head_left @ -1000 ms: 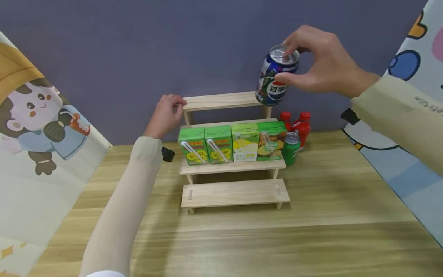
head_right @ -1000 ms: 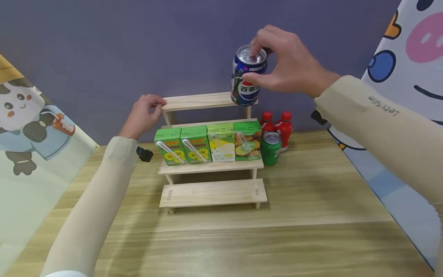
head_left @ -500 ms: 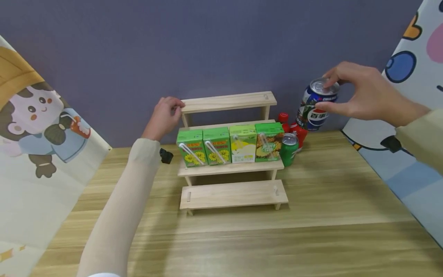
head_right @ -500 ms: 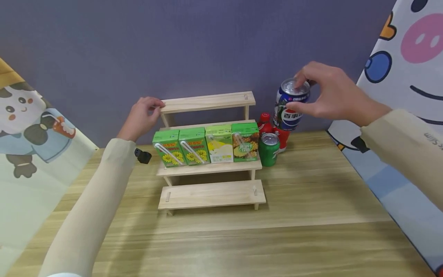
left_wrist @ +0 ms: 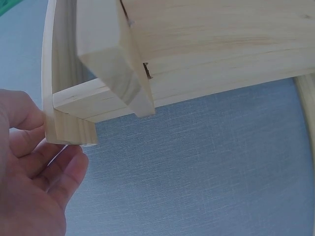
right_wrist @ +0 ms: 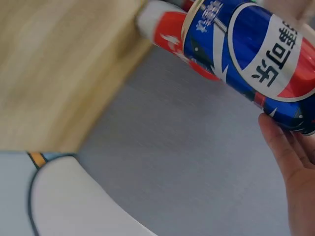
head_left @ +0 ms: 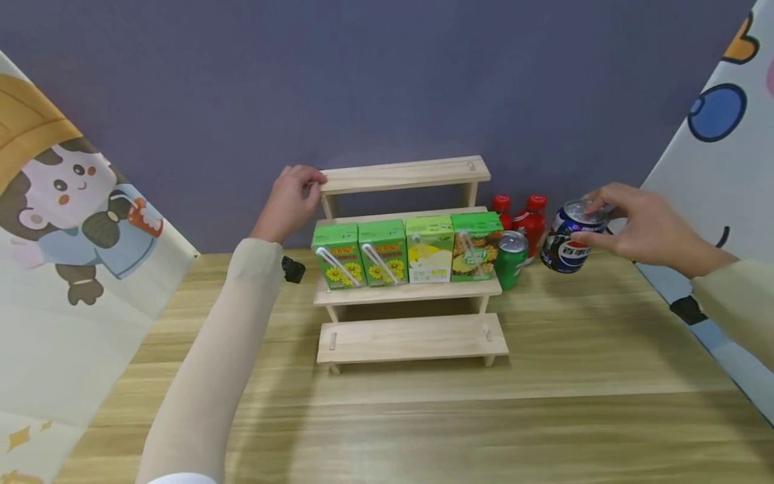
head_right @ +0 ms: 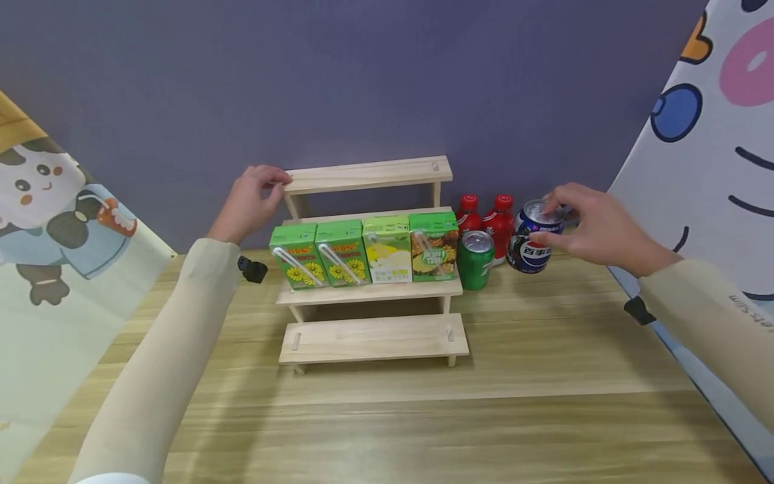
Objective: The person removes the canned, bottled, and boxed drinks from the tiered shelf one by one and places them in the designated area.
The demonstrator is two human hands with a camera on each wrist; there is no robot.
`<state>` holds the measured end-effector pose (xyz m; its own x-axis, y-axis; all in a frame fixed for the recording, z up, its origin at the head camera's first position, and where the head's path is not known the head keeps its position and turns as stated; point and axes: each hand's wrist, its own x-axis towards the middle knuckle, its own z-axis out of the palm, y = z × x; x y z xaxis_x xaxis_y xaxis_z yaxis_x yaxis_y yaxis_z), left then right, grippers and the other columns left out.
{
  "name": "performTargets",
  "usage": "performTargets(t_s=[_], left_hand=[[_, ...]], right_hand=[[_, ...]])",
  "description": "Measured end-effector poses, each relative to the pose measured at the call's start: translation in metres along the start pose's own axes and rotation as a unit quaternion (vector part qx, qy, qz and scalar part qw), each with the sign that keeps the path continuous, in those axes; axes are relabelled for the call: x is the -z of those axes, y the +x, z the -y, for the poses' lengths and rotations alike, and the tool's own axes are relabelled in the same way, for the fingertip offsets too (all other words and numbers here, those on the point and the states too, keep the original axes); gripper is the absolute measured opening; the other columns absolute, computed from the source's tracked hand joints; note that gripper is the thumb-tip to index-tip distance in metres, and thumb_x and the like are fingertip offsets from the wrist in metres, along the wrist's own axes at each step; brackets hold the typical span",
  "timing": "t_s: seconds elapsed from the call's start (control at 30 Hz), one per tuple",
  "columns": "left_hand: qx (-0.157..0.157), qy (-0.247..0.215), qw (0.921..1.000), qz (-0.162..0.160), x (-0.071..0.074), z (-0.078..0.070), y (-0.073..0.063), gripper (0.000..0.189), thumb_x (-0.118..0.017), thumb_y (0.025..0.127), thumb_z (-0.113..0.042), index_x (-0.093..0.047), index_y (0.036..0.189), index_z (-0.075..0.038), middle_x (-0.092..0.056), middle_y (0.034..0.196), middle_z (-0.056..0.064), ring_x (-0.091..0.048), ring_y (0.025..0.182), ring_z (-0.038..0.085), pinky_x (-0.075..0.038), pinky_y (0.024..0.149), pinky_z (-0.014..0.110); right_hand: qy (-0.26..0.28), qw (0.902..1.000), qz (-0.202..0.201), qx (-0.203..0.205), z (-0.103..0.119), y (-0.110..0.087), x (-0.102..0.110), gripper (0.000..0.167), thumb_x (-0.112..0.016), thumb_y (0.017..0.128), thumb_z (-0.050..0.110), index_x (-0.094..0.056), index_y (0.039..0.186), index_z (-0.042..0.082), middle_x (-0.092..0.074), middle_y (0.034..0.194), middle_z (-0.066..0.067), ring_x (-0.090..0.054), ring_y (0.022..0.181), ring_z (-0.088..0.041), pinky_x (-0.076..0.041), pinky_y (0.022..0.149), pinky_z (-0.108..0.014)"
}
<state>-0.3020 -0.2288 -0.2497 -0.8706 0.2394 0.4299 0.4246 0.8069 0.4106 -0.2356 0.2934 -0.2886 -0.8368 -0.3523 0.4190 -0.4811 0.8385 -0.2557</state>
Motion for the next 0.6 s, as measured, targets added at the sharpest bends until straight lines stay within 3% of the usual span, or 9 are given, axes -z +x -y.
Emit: performTargets(t_s=[0.3, 0.37, 0.5, 0.6], left_hand=[[0.003, -0.002, 1.0000, -0.003, -0.002, 0.001, -0.001, 0.025, -0.046, 0.098, -0.013, -0.065, 0.112, -0.005, -0.056, 0.120, 0.008, -0.047, 0.106, 0.025, -0.041, 0.088, 0.041], [0.004, 0.000, 1.0000, -0.003, -0.003, 0.001, -0.001, 0.025, -0.046, 0.098, -0.013, -0.065, 0.112, -0.005, -0.056, 0.120, 0.008, -0.047, 0.106, 0.025, -0.041, 0.088, 0.041], [0.005, 0.004, 1.0000, -0.005, -0.002, 0.000, -0.001, 0.025, -0.046, 0.098, -0.013, -0.065, 0.112, -0.005, -0.056, 0.120, 0.008, -0.047, 0.106, 0.024, -0.041, 0.088, 0.040], [0.006, 0.005, 1.0000, -0.005, -0.001, -0.001, -0.001, 0.025, -0.046, 0.098, -0.013, -0.064, 0.113, -0.005, -0.056, 0.120, 0.008, -0.047, 0.106, 0.024, -0.041, 0.088, 0.040]], right_hand=[[0.040, 0.9992, 0.003, 0.000, -0.016, -0.007, -0.045, 0.039, -0.086, 0.068, 0.028, -0.060, 0.092, 0.012, -0.059, 0.109, -0.007, -0.057, 0.088, -0.022, -0.042, 0.069, -0.015], [0.049, 0.9988, 0.003, -0.004, -0.018, -0.008, -0.053, 0.039, -0.087, 0.067, 0.027, -0.060, 0.091, 0.012, -0.059, 0.110, -0.008, -0.057, 0.089, -0.022, -0.045, 0.070, -0.020], [0.068, 0.9974, 0.009, -0.020, -0.020, -0.007, -0.064, 0.040, -0.086, 0.068, 0.026, -0.060, 0.093, 0.010, -0.058, 0.113, -0.011, -0.056, 0.093, -0.027, -0.048, 0.073, -0.043], [0.086, 0.9958, 0.017, -0.027, -0.021, -0.006, -0.071, 0.040, -0.086, 0.069, 0.026, -0.059, 0.094, 0.008, -0.057, 0.114, -0.013, -0.054, 0.096, -0.029, -0.047, 0.075, -0.050]])
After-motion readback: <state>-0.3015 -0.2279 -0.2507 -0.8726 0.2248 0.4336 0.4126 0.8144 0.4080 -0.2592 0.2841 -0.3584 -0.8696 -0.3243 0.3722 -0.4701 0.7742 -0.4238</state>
